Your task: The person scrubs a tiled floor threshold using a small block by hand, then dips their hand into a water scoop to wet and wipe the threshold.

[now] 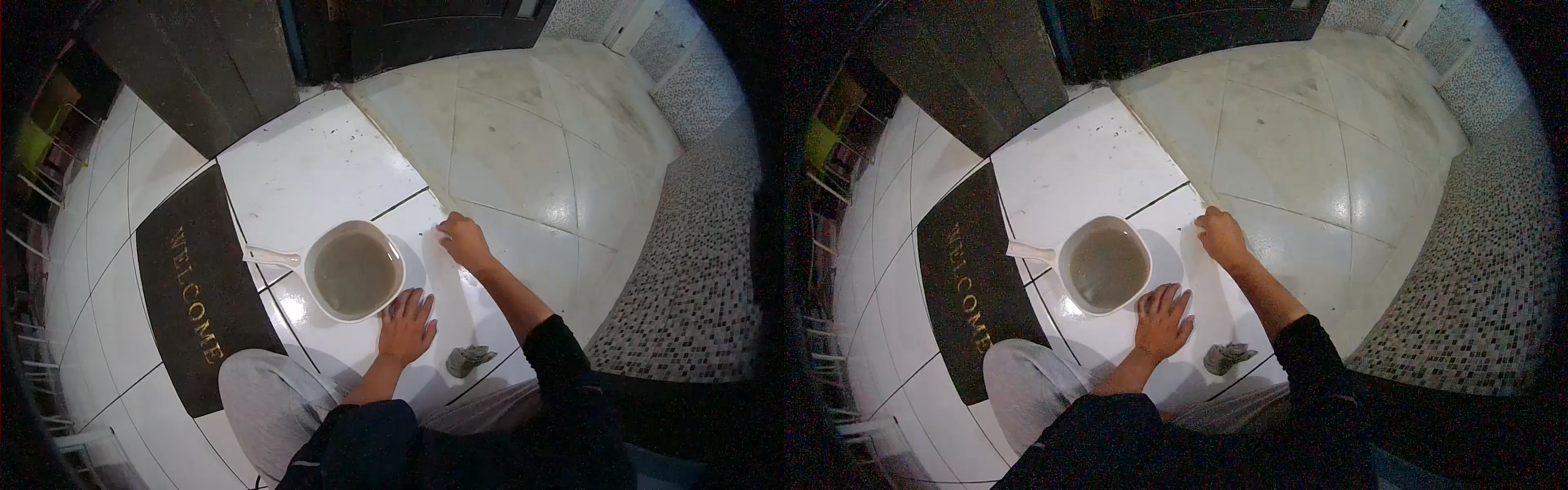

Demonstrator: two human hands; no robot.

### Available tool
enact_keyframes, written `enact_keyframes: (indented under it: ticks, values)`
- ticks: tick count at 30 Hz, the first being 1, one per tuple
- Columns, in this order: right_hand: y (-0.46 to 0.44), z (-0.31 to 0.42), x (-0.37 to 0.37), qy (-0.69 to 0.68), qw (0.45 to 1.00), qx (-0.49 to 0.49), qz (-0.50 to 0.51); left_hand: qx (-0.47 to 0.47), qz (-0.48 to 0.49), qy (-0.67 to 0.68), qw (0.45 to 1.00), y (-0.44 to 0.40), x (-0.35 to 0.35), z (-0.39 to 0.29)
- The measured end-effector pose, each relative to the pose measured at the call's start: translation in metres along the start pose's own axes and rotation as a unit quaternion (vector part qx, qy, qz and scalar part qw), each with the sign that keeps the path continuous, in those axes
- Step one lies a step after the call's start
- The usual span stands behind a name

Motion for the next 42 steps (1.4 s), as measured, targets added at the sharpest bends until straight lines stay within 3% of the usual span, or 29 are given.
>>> enact_keyframes:
  ticks: [8,14,21,27,33,42]
  values:
    - [0.036,-0.001,0.000,0.023,0.999,0.012,0.040,-0.001,0.001,-0.002,1.000,0.000,0.001,-0.001]
    - [0.002,0.008,0.002,0.063,0.998,-0.010,-0.025,-0.004,0.013,-0.005,1.000,0.000,0.001,0.000]
    - [0.037,-0.001,0.005,0.051,0.998,0.008,0.044,0.000,0.004,-0.009,1.000,-0.001,0.001,-0.001]
    - [-0.004,0.005,-0.001,0.032,0.999,0.014,-0.017,0.000,0.004,0.002,1.000,-0.001,-0.001,-0.001]
    - [0.035,0.000,0.006,0.059,0.997,0.014,0.057,0.008,-0.015,0.001,1.000,-0.001,-0.001,-0.001]
    - [-0.036,0.006,0.000,0.033,0.998,-0.008,-0.057,0.009,-0.009,0.004,1.000,-0.002,-0.002,-0.002]
Point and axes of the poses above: each hand's wrist, its own y-axis away from the middle knuckle, its own x-axis out of the palm, z = x × y, the point moved 7 cm from there along -y, towards the middle knuckle, and after that the axes turned 9 degrees about z, right-handed, at the moved point
